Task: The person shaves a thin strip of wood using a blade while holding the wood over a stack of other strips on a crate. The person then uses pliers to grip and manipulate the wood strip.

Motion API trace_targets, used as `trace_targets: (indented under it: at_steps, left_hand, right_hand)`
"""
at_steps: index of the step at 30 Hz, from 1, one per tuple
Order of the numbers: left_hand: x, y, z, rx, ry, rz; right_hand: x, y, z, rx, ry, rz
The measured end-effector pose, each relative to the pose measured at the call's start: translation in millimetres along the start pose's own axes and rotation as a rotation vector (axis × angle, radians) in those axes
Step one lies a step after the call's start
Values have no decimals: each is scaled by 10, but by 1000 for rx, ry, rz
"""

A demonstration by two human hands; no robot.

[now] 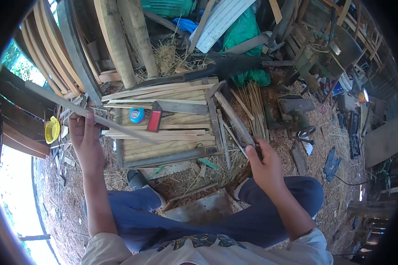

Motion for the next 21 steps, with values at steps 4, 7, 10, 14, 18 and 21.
trace_targets:
  at_steps: [4, 7, 10, 14, 18, 21]
  left_hand:
    - [-431, -44, -214, 113, -295, -304]
    - [-898, -99, -567, 165, -510, -368]
    - [-1192, -113, -820, 211, -703, -380]
    - [-1377, -44, -919, 224, -810, -349]
    - [-1325, 99, -977, 168, -816, -330]
    - [-1365, 149, -1055, 151, -796, -291]
  right_hand:
    - [33, 25, 33, -2, 85, 152]
    - [-31, 64, 76, 7, 147, 269]
    - [-220, 78, 83, -16, 247, 307]
    - [-225, 81, 77, -27, 277, 343]
    - [-156, 36, 67, -87, 269, 293]
    - [-143, 19, 19, -121, 237, 265]
Point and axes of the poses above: each hand's wrist, its own z-axis towards the middle knuckle, its own y-axis out of the palm, x = y × z, the point moved 3 cm from there along z, towards the middle knuckle, and after that the axes turned 1 degree about -z, right-handed, at the moved point
